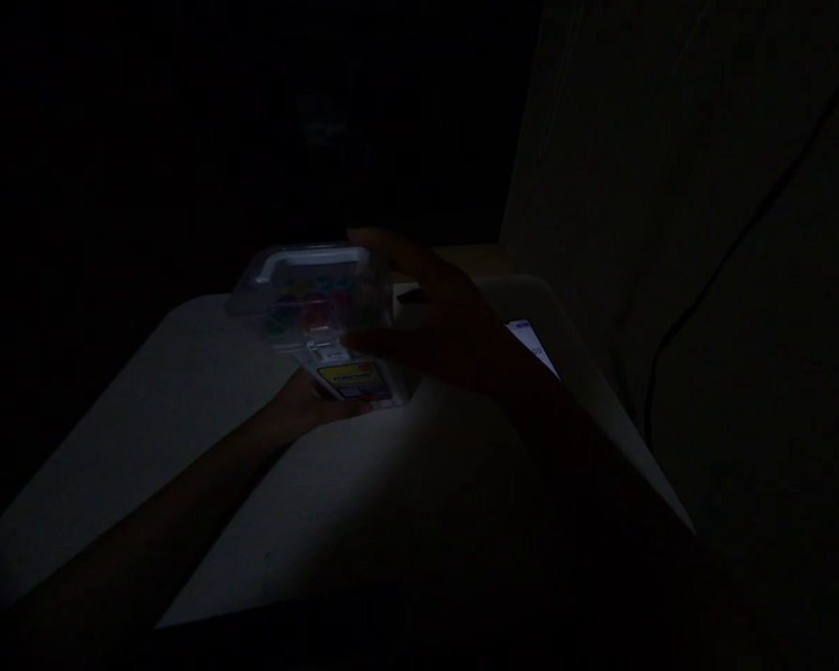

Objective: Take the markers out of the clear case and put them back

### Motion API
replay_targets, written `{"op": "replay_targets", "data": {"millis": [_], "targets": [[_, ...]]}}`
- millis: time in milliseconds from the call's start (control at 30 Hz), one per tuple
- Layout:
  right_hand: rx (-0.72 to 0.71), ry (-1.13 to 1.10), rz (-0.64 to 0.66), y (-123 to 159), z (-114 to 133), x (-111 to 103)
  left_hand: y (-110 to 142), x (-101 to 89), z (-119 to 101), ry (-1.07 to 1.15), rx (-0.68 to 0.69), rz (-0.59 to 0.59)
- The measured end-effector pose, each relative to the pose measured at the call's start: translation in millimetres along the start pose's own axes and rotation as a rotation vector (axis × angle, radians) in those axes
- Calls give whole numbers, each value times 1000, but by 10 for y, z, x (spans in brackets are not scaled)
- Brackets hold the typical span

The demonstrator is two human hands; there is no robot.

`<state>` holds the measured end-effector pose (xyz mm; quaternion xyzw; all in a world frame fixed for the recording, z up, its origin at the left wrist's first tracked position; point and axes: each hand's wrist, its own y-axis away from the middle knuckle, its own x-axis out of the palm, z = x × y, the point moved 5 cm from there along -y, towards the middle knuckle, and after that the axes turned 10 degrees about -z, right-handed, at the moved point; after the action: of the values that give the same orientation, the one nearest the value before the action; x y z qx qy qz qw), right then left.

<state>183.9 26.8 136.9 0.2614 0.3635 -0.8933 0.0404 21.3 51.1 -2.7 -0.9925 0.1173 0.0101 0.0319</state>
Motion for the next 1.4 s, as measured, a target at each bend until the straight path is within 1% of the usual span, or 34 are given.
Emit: {"op": "replay_targets", "data": {"millis": [233,433,567,700,967,1033,1133,1233,1300,1400], "targets": [[41,-59,-31,9,33,9,26,-35,14,-24,-2,-10],[37,-147,-7,14,9,41,23,-27,26,-9,25,12],[78,-132,-2,14,-13,36,13,-27,39,-21,10,9],[109,-176,8,20,-2,44,12,-35,39,-33,-24,-4],[106,-139,-7,22,-42,45,17,-32,38,-35,-35,8],[131,-125,-51,15,-31,36,17,-34,40,-31,-22,9],[188,-110,-157,-32,20,13,18,-39,31,-28,10,24],[201,-57,-201,-143,73,31,24,-47,16,-29,35,47],[248,-27,-232,-235,39,50,26,-59,25,-52,10,41],[333,-34,-290,-359,-94,87,28,-60,30,-47,-32,35]]}}
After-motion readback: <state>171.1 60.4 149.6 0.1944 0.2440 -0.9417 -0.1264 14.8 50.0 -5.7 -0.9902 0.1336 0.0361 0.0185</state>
